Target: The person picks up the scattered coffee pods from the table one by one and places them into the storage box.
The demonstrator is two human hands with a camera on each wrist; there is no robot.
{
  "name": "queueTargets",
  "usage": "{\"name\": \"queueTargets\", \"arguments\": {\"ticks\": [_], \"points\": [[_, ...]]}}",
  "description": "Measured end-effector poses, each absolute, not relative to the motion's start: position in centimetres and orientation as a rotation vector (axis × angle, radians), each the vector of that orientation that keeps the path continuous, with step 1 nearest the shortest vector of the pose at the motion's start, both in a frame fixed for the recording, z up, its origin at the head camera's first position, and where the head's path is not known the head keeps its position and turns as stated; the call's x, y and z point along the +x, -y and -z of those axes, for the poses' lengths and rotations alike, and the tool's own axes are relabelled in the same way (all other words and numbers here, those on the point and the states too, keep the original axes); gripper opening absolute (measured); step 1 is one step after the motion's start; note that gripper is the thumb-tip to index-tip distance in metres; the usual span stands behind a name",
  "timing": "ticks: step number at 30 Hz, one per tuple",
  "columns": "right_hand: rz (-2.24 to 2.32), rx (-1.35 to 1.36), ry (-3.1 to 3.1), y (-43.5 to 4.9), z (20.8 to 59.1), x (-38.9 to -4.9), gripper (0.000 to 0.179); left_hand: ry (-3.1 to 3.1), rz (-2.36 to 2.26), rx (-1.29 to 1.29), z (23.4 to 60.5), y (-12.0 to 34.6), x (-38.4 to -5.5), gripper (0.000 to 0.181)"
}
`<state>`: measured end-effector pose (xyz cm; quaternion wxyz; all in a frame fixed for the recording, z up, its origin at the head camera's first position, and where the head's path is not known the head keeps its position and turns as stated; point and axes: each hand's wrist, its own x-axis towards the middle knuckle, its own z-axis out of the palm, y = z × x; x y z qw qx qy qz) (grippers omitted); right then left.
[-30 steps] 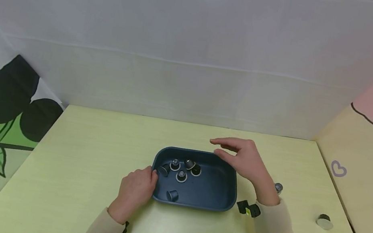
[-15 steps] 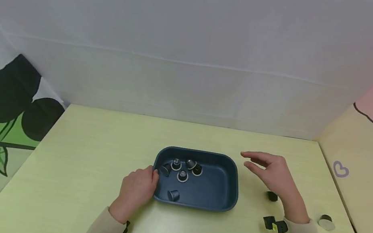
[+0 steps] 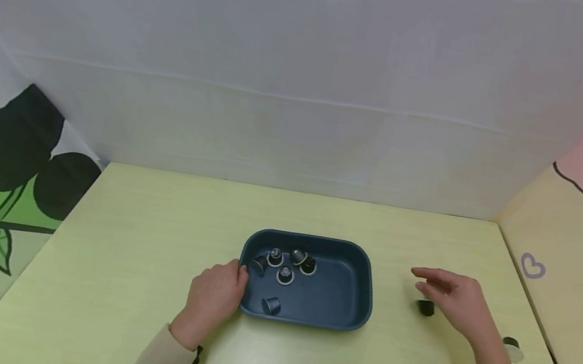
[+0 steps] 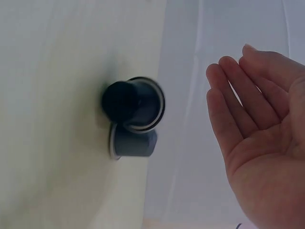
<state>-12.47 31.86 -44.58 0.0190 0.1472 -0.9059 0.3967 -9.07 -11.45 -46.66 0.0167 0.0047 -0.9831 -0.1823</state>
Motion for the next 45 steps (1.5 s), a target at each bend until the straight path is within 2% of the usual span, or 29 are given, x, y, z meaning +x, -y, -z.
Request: {"name": "queueTargets", "arguments": {"ticks": [18, 30, 45], "points": [[-1.229, 0.290, 2.930, -34.5, 46.5, -10.3, 0.033, 3.065, 0.579, 0.022, 46.7, 11.4, -9.0, 0.034], [-1.121, 0.358, 2.982, -34.4, 48.2, -10.1, 0.036, 3.057, 0.572, 0.019, 46.9, 11.5, -9.0, 0.034], [-1.099, 0.331, 3.021, -34.4, 48.2, -9.8, 0.040, 3.052, 0.576, 0.014, 46.8, 11.4, -9.0, 0.034]]}}
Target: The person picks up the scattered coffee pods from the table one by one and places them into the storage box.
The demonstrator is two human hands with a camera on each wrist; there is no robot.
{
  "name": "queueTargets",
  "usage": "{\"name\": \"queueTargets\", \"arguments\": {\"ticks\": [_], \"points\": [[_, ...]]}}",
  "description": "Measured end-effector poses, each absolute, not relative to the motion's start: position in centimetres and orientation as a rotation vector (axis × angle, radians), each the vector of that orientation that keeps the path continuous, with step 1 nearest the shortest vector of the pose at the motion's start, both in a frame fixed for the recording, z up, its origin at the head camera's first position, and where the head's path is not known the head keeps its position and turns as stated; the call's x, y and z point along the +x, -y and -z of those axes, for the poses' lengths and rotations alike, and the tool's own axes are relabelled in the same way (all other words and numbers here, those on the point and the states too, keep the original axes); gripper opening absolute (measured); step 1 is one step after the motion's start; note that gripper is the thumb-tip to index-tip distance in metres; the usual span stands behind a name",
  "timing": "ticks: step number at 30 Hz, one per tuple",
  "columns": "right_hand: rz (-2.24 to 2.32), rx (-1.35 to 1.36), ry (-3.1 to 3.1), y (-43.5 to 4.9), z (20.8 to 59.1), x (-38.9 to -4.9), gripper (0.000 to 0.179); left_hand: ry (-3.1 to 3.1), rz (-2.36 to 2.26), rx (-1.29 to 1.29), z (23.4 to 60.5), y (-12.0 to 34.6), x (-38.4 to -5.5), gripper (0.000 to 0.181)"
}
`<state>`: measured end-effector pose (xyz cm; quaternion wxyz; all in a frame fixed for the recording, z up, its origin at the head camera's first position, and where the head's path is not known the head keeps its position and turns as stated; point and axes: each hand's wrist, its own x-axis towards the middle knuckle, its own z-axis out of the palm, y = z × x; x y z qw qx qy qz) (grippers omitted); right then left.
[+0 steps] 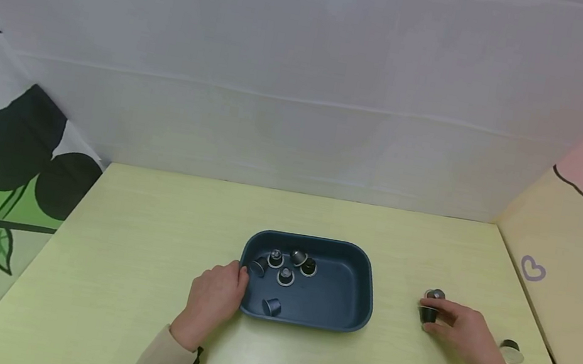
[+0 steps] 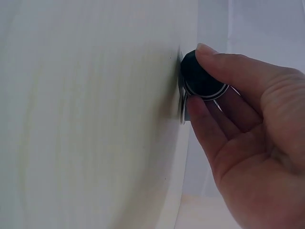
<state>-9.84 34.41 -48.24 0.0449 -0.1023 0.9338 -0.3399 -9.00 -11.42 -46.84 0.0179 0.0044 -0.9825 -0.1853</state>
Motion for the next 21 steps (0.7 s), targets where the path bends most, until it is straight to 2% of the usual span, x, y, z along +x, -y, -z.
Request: {"name": "queueTargets", "arguments": {"ticks": [21], "points": [[1.037, -0.311, -2.844, -34.59, 48.58, -9.77, 0.041, 3.062, 0.579, 0.018, 46.74, 11.43, -9.01, 0.033]]}}
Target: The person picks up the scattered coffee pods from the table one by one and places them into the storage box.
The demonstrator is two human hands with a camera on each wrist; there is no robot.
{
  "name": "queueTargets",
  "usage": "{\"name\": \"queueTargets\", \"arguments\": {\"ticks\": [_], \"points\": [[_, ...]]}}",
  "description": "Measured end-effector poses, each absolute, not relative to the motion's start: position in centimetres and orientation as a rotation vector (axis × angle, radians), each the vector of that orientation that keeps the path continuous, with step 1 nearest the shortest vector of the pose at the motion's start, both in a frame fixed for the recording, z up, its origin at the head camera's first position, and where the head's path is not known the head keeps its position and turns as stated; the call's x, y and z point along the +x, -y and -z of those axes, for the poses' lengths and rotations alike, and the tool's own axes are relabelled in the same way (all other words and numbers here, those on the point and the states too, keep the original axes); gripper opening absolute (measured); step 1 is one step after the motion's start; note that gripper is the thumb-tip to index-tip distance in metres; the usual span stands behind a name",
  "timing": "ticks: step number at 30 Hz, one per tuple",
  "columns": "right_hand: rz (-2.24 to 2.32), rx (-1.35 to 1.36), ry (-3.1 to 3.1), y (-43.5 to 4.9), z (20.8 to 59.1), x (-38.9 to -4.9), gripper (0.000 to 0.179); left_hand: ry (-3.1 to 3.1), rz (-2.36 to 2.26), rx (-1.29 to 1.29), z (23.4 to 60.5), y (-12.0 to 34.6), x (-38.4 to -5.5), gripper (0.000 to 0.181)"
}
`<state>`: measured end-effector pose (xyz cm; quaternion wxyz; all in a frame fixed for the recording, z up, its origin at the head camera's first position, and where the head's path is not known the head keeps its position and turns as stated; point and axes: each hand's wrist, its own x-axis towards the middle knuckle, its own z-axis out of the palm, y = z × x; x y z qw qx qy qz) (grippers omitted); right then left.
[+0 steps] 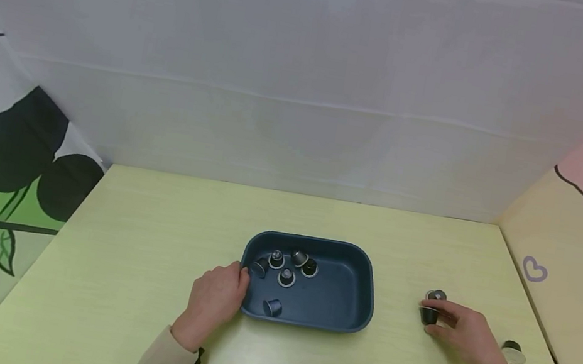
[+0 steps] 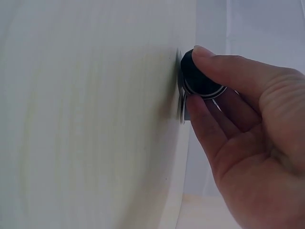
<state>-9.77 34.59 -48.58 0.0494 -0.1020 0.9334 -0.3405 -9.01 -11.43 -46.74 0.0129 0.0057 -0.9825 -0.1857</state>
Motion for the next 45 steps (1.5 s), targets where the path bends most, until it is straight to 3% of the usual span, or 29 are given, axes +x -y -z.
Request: {"name": "queueTargets", "arguments": {"ticks": [45], "points": [[1.076, -0.324, -3.020, -33.9, 47.1, -9.6, 0.036, 3.064, 0.572, 0.016, 46.5, 11.4, -8.9, 0.033]]}}
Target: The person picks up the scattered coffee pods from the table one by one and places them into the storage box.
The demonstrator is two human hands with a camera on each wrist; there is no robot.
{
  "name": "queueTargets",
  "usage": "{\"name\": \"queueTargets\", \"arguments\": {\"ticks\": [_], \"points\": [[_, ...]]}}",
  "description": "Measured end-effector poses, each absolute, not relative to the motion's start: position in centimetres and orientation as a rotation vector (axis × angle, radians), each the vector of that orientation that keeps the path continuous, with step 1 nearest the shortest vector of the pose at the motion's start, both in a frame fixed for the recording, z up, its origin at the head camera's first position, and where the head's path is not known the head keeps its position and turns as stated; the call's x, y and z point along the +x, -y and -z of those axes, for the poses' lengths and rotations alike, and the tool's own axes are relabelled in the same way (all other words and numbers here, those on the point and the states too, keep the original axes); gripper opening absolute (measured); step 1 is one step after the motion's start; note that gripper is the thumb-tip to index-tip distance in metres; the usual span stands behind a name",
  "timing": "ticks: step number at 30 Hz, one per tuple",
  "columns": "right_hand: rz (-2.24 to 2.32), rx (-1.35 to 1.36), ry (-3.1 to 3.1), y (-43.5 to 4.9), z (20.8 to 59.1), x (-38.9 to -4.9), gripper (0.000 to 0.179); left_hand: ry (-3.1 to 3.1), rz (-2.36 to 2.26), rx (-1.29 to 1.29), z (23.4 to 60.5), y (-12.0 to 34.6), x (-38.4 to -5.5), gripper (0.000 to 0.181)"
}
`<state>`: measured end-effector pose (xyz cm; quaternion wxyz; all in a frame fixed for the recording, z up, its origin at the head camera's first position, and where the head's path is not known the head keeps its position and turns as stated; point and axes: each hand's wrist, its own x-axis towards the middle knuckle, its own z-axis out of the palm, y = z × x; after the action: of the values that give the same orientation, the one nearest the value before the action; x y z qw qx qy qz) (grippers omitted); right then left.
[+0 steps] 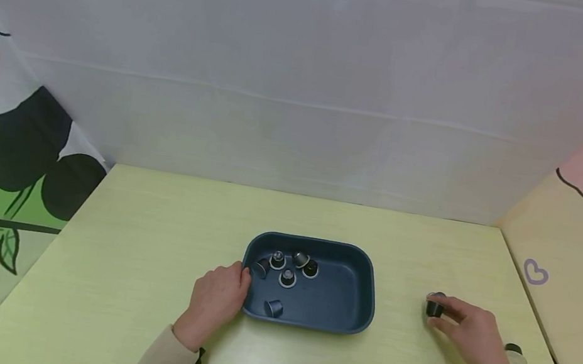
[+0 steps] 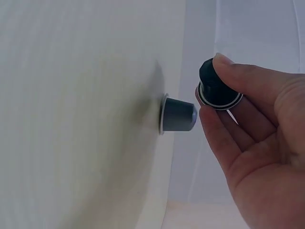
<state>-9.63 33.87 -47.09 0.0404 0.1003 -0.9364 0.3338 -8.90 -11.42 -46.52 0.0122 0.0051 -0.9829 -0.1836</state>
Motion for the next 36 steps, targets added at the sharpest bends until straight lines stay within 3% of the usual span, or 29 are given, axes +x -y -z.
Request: {"name": "queueTargets", "arguments": {"ticks": [36], "points": [[-0.967, 0.605, 2.653, -28.3, 43.9, -10.8, 0.041, 3.075, 0.552, 0.036, 47.1, 11.3, -9.1, 0.034]]}}
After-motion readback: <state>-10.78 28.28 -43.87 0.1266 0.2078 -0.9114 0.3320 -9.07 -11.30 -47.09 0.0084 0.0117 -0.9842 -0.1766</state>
